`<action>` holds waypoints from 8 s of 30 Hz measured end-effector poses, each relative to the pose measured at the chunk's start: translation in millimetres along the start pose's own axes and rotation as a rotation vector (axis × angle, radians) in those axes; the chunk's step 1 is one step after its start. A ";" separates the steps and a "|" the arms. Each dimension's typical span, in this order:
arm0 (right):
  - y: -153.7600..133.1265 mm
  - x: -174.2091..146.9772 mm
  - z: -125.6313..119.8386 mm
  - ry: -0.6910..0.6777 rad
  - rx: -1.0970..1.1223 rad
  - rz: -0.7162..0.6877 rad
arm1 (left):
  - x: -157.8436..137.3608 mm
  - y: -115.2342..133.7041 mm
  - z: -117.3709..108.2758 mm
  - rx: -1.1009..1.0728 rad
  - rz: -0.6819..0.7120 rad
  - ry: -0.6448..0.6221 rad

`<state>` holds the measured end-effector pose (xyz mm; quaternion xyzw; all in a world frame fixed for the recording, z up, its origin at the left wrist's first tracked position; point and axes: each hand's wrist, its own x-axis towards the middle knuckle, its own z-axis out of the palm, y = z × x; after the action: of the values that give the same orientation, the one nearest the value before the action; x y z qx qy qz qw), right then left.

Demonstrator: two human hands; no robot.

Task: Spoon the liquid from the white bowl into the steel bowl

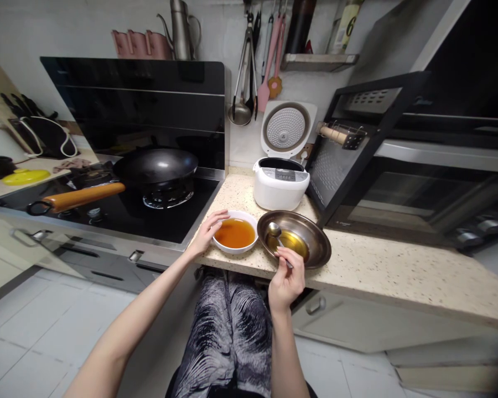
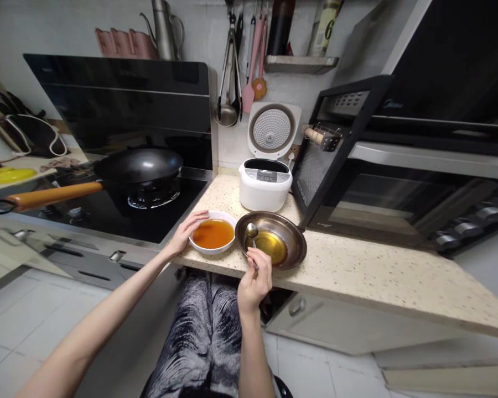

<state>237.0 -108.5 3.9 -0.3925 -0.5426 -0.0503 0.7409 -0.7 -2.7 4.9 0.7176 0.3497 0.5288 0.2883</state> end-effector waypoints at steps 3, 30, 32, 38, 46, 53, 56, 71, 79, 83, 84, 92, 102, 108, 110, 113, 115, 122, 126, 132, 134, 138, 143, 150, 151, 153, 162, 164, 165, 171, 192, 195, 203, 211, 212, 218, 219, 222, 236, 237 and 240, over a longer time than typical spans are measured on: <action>0.1 -0.2 -0.4 -0.038 -0.022 -0.027 | -0.1 -0.9 -0.1 0.002 0.004 -0.002; -2.4 1.3 -1.3 -0.136 -0.008 -0.170 | -0.3 -1.2 -0.6 0.004 0.006 -0.002; -6.8 -1.0 1.7 -0.132 0.029 -0.172 | -0.3 -1.4 -0.3 0.006 0.006 -0.002; -17.0 -10.0 14.8 -0.181 0.127 -0.128 | -0.3 -1.0 0.6 0.001 0.025 -0.002; -12.2 -16.9 26.1 -0.275 0.178 -0.043 | -0.9 -0.6 0.4 0.006 0.019 -0.001; -8.4 -19.5 28.6 -0.299 0.162 -0.016 | -0.6 -0.5 -0.3 0.009 0.026 -0.007; -8.9 -20.0 29.0 -0.299 0.160 0.019 | -0.5 -0.6 -0.1 0.009 0.024 -0.008; -9.9 -26.6 34.4 -0.276 0.188 0.176 | -0.7 -1.1 0.4 0.008 0.019 0.002; -11.6 -25.5 32.4 -0.229 0.216 0.220 | -0.4 0.9 0.6 0.006 0.017 0.002; -12.6 -23.0 29.6 -0.210 0.215 0.215 | -0.2 0.6 0.5 0.002 0.015 -0.001; -12.9 -22.5 28.9 -0.208 0.214 0.214 | -0.2 0.3 0.5 0.001 0.014 -0.002; -19.6 -17.7 26.1 -0.189 0.220 0.198 | -0.6 -2.3 1.0 0.000 0.021 -0.001; -22.8 -5.5 26.6 -0.139 0.238 0.195 | -0.2 -2.6 1.1 -0.003 0.029 0.000; -13.2 4.1 26.0 -0.069 0.214 0.197 | -0.1 -2.5 0.7 0.008 0.027 0.002; -9.3 6.2 23.1 -0.039 0.206 0.197 | 0.1 -3.2 0.2 0.006 0.025 0.000; -5.4 9.1 15.6 -0.009 0.166 0.170 | 0.5 -4.8 -0.5 0.001 0.022 -0.002; -4.2 11.1 9.3 0.000 0.117 0.131 | 0.7 -6.1 -0.7 0.003 0.022 -0.001; 5.4 15.5 -13.3 -0.099 -0.051 -0.091 | 2.0 -8.5 -1.7 0.018 0.041 0.006; 14.1 15.2 -23.1 -0.206 -0.083 -0.159 | 3.1 -8.2 -2.9 0.027 0.054 0.007; 19.0 13.8 -31.9 -0.353 -0.101 -0.207 | 3.5 -6.9 -3.6 0.055 0.037 0.003; 18.6 13.1 -32.9 -0.382 -0.113 -0.212 | 3.6 -6.7 -3.3 0.051 0.036 0.008; 17.2 12.0 -32.9 -0.373 -0.126 -0.212 | 4.0 -6.6 -3.1 0.049 0.038 0.007; 13.3 13.6 -32.1 -0.274 -0.121 -0.191 | 4.7 -8.5 -2.3 0.054 0.047 0.014; -6.5 13.7 -19.5 -0.019 0.023 -0.072 | 5.4 -11.5 -1.7 0.044 0.057 0.007; -9.2 12.2 -15.7 -0.019 0.061 -0.065 | 5.4 -11.6 -1.6 0.044 0.055 0.005; -13.2 7.9 -6.6 -0.056 0.120 -0.072 | 5.3 -11.6 -1.1 0.037 0.057 0.008; -10.7 -17.3 34.9 -0.307 0.130 -0.141 | 3.9 -9.8 1.0 0.018 0.056 0.016; -6.4 -18.5 39.7 -0.321 0.129 -0.137 | 4.0 -9.5 1.1 0.021 0.058 0.018; -4.2 -18.3 41.4 -0.321 0.130 -0.135 | 4.1 -9.3 1.2 0.023 0.060 0.018; 3.6 -15.5 45.8 -0.330 0.130 -0.091 | 3.2 -7.5 1.4 0.039 0.059 0.013; -10.8 -19.0 42.4 -0.121 0.252 0.205 | 4.1 -8.2 0.8 0.038 0.074 0.014; -13.6 -16.0 40.2 -0.108 0.262 0.203 | 4.1 -7.8 0.9 0.025 0.073 0.016; -15.0 -11.5 37.7 -0.083 0.274 0.212 | 4.2 -8.9 0.4 0.028 0.066 0.015; -14.1 0.2 35.9 -0.016 0.250 0.183 | 4.1 -8.7 -0.1 0.032 0.058 0.009; -12.8 1.0 34.5 -0.008 0.239 0.177 | 4.1 -8.6 -0.1 0.032 0.056 0.009; -4.6 3.0 21.9 0.033 0.159 0.141 | 4.4 -7.1 -0.8 0.035 0.053 0.010; -3.7 3.3 19.5 0.040 0.147 0.134 | 4.4 -6.6 -1.0 0.040 0.053 0.007; -1.8 3.6 12.1 0.057 0.124 0.109 | 4.3 -5.8 -1.7 0.052 0.055 -0.002; 14.3 4.9 -11.8 -0.127 -0.055 -0.164 | 4.3 -8.3 -2.4 0.050 0.054 0.006; 15.4 4.9 -12.0 -0.141 -0.058 -0.169 | 4.4 -8.4 -2.4 0.051 0.054 0.007; 17.3 5.2 -12.3 -0.168 -0.069 -0.191 | 4.5 -9.1 -2.2 0.052 0.055 0.006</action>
<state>257.1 -102.6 -2.1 -0.3672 -0.6355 -0.1060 0.6709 -3.7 6.4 0.8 0.7326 0.3441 0.5295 0.2540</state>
